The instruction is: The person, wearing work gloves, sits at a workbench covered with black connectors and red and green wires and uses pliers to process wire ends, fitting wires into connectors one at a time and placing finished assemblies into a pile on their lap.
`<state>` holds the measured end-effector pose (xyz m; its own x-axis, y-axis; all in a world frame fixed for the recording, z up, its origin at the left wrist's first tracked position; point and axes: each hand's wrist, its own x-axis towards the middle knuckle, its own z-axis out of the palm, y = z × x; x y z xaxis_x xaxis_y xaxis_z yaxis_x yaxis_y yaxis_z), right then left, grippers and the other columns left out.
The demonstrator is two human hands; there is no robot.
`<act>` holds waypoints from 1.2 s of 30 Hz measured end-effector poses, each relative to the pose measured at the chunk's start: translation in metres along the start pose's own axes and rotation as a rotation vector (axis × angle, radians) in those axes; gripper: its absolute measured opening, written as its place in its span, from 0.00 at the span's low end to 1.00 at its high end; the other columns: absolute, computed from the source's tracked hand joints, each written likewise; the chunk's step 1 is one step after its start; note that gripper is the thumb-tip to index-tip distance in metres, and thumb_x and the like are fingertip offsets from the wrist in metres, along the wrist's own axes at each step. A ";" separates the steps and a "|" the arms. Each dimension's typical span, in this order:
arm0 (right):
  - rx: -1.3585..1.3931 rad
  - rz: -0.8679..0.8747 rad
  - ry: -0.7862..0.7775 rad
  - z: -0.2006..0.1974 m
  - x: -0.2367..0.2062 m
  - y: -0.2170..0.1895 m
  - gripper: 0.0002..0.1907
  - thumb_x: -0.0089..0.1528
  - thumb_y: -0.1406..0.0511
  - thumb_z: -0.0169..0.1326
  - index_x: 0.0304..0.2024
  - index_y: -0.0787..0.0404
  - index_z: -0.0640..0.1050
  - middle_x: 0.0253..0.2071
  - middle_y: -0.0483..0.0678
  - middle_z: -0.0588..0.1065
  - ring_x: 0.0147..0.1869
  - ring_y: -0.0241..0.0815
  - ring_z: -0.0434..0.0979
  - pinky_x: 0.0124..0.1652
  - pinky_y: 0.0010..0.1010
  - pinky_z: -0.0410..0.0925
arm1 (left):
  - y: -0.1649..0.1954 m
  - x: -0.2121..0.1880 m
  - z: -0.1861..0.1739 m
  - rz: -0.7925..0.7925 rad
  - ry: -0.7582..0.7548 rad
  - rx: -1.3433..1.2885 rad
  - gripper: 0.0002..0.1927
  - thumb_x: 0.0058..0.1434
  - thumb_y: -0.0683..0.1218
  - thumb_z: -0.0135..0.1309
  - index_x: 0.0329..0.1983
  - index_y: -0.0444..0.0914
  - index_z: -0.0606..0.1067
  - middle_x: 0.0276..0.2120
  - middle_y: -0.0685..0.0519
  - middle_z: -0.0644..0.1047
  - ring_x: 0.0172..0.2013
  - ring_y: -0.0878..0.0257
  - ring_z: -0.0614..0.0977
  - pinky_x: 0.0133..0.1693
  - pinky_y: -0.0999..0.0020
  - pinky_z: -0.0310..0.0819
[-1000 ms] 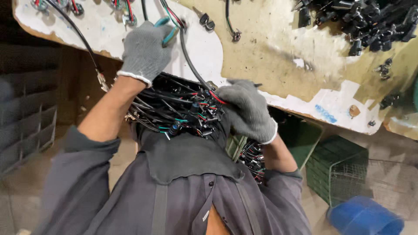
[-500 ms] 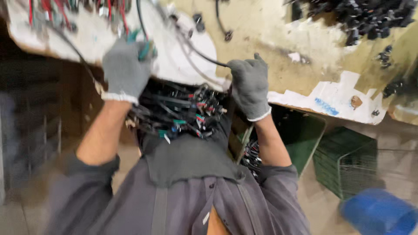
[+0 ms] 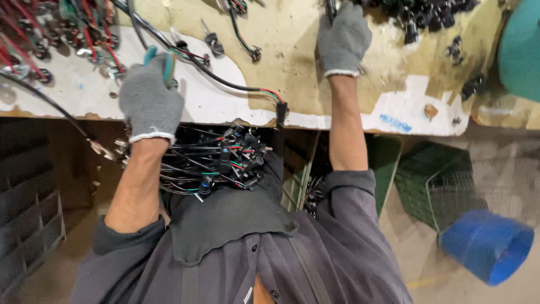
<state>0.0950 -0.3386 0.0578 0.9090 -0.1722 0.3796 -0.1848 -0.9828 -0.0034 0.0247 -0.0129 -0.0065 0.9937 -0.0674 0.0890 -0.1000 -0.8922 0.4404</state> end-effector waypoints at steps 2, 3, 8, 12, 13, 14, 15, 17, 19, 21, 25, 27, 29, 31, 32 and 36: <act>0.108 0.004 -0.068 0.008 -0.005 0.005 0.16 0.62 0.58 0.66 0.42 0.61 0.76 0.40 0.55 0.77 0.42 0.57 0.78 0.39 0.48 0.69 | -0.003 0.003 0.004 -0.036 -0.012 0.002 0.21 0.55 0.51 0.70 0.50 0.40 0.82 0.35 0.40 0.77 0.35 0.43 0.81 0.36 0.49 0.75; 0.307 -0.020 -0.017 0.008 -0.011 0.007 0.15 0.63 0.60 0.65 0.44 0.61 0.76 0.41 0.54 0.77 0.43 0.54 0.79 0.41 0.45 0.71 | -0.006 0.003 0.003 0.003 0.016 -0.008 0.20 0.57 0.48 0.68 0.52 0.40 0.82 0.35 0.41 0.78 0.35 0.46 0.82 0.36 0.51 0.75; 1.208 0.037 0.110 -0.012 -0.049 0.022 0.14 0.71 0.63 0.60 0.51 0.65 0.73 0.49 0.53 0.76 0.50 0.47 0.80 0.52 0.39 0.77 | -0.002 0.001 -0.060 -0.302 -0.213 -0.951 0.22 0.62 0.42 0.61 0.60 0.36 0.80 0.36 0.48 0.83 0.27 0.66 0.79 0.28 0.70 0.73; 1.739 0.236 -0.192 -0.032 -0.098 -0.018 0.15 0.74 0.57 0.45 0.47 0.63 0.74 0.38 0.50 0.75 0.41 0.41 0.75 0.46 0.30 0.71 | 0.036 -0.019 -0.131 -0.188 -0.196 -1.101 0.20 0.63 0.40 0.61 0.59 0.33 0.79 0.38 0.50 0.84 0.29 0.72 0.81 0.29 0.76 0.76; 1.780 0.333 -0.322 -0.036 -0.112 -0.034 0.18 0.78 0.56 0.42 0.46 0.64 0.73 0.33 0.49 0.73 0.34 0.40 0.74 0.39 0.29 0.70 | 0.047 -0.024 -0.138 -0.170 -0.220 -1.079 0.19 0.63 0.40 0.60 0.58 0.34 0.79 0.39 0.51 0.84 0.30 0.72 0.82 0.30 0.76 0.77; 1.647 0.444 -0.493 -0.040 -0.122 -0.047 0.15 0.69 0.56 0.51 0.45 0.62 0.73 0.32 0.50 0.77 0.31 0.42 0.75 0.32 0.30 0.68 | 0.057 -0.026 -0.137 -0.024 -0.250 -0.995 0.19 0.62 0.40 0.62 0.57 0.35 0.80 0.37 0.51 0.84 0.31 0.70 0.82 0.34 0.74 0.77; 1.424 0.074 -0.388 -0.047 -0.132 -0.054 0.22 0.70 0.49 0.48 0.44 0.62 0.74 0.35 0.51 0.77 0.34 0.44 0.76 0.35 0.30 0.69 | 0.064 -0.030 -0.133 0.113 -0.277 -0.906 0.18 0.61 0.39 0.64 0.56 0.36 0.81 0.34 0.51 0.84 0.32 0.68 0.82 0.38 0.72 0.78; 1.233 -0.382 -0.298 -0.056 -0.139 -0.059 0.30 0.69 0.41 0.50 0.49 0.61 0.75 0.39 0.51 0.76 0.39 0.47 0.79 0.41 0.32 0.71 | 0.073 -0.038 -0.113 0.110 -0.316 -1.047 0.17 0.61 0.40 0.63 0.54 0.36 0.80 0.45 0.51 0.84 0.40 0.66 0.84 0.43 0.71 0.80; 1.339 -0.594 -0.316 -0.060 -0.141 -0.059 0.34 0.66 0.42 0.60 0.58 0.60 0.74 0.42 0.51 0.77 0.45 0.48 0.81 0.48 0.36 0.71 | 0.070 -0.047 -0.094 0.063 -0.371 -1.024 0.15 0.60 0.40 0.63 0.52 0.37 0.81 0.43 0.52 0.85 0.40 0.67 0.85 0.43 0.71 0.81; 1.202 -0.595 -0.399 -0.059 -0.142 -0.058 0.36 0.60 0.41 0.63 0.59 0.57 0.76 0.41 0.49 0.79 0.40 0.46 0.81 0.43 0.34 0.71 | 0.067 -0.050 -0.081 0.069 -0.403 -1.015 0.15 0.60 0.40 0.63 0.50 0.36 0.82 0.41 0.51 0.85 0.39 0.66 0.86 0.43 0.70 0.81; 1.003 -0.386 -0.651 -0.048 -0.150 -0.066 0.40 0.50 0.41 0.65 0.56 0.59 0.80 0.25 0.49 0.73 0.27 0.48 0.76 0.34 0.38 0.67 | 0.062 -0.043 -0.090 0.312 -0.279 -0.869 0.13 0.59 0.38 0.63 0.48 0.36 0.83 0.40 0.47 0.81 0.36 0.60 0.82 0.38 0.66 0.77; 0.982 -0.496 -0.549 -0.044 -0.154 -0.069 0.33 0.58 0.42 0.62 0.55 0.56 0.80 0.32 0.50 0.76 0.34 0.50 0.78 0.38 0.38 0.68 | 0.059 -0.038 -0.106 0.410 -0.185 -0.849 0.12 0.61 0.39 0.62 0.48 0.37 0.84 0.38 0.47 0.80 0.32 0.60 0.81 0.34 0.66 0.75; 0.991 -0.530 -0.523 -0.044 -0.157 -0.068 0.25 0.62 0.44 0.62 0.48 0.55 0.79 0.33 0.50 0.76 0.37 0.52 0.79 0.39 0.39 0.69 | 0.051 -0.042 -0.123 0.365 -0.085 -0.989 0.10 0.62 0.43 0.62 0.46 0.38 0.83 0.38 0.48 0.79 0.34 0.59 0.81 0.36 0.64 0.75; 1.027 -0.480 -0.576 -0.048 -0.162 -0.066 0.21 0.63 0.46 0.64 0.36 0.54 0.76 0.28 0.49 0.74 0.34 0.51 0.77 0.37 0.40 0.68 | 0.044 -0.059 -0.131 0.280 0.246 -1.126 0.10 0.62 0.47 0.62 0.44 0.39 0.81 0.37 0.49 0.78 0.35 0.58 0.80 0.37 0.63 0.75; 0.962 -0.591 -0.563 -0.048 -0.164 -0.069 0.20 0.60 0.47 0.64 0.35 0.54 0.77 0.28 0.50 0.74 0.33 0.53 0.76 0.35 0.42 0.67 | 0.044 -0.068 -0.127 0.291 0.371 -1.168 0.10 0.62 0.49 0.62 0.43 0.39 0.81 0.37 0.49 0.78 0.35 0.58 0.80 0.38 0.62 0.75; 0.956 -0.828 -0.474 -0.050 -0.169 -0.081 0.15 0.56 0.55 0.61 0.38 0.57 0.78 0.32 0.52 0.75 0.36 0.56 0.76 0.38 0.45 0.67 | 0.064 -0.091 -0.082 0.865 -0.101 -1.041 0.15 0.63 0.57 0.62 0.39 0.41 0.79 0.36 0.51 0.77 0.37 0.56 0.80 0.40 0.59 0.75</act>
<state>-0.0628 -0.2267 0.0405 0.7022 0.6735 0.2310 0.6299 -0.4363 -0.6426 -0.0758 -0.0278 0.0866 0.5892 -0.5016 0.6334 -0.6350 0.1971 0.7469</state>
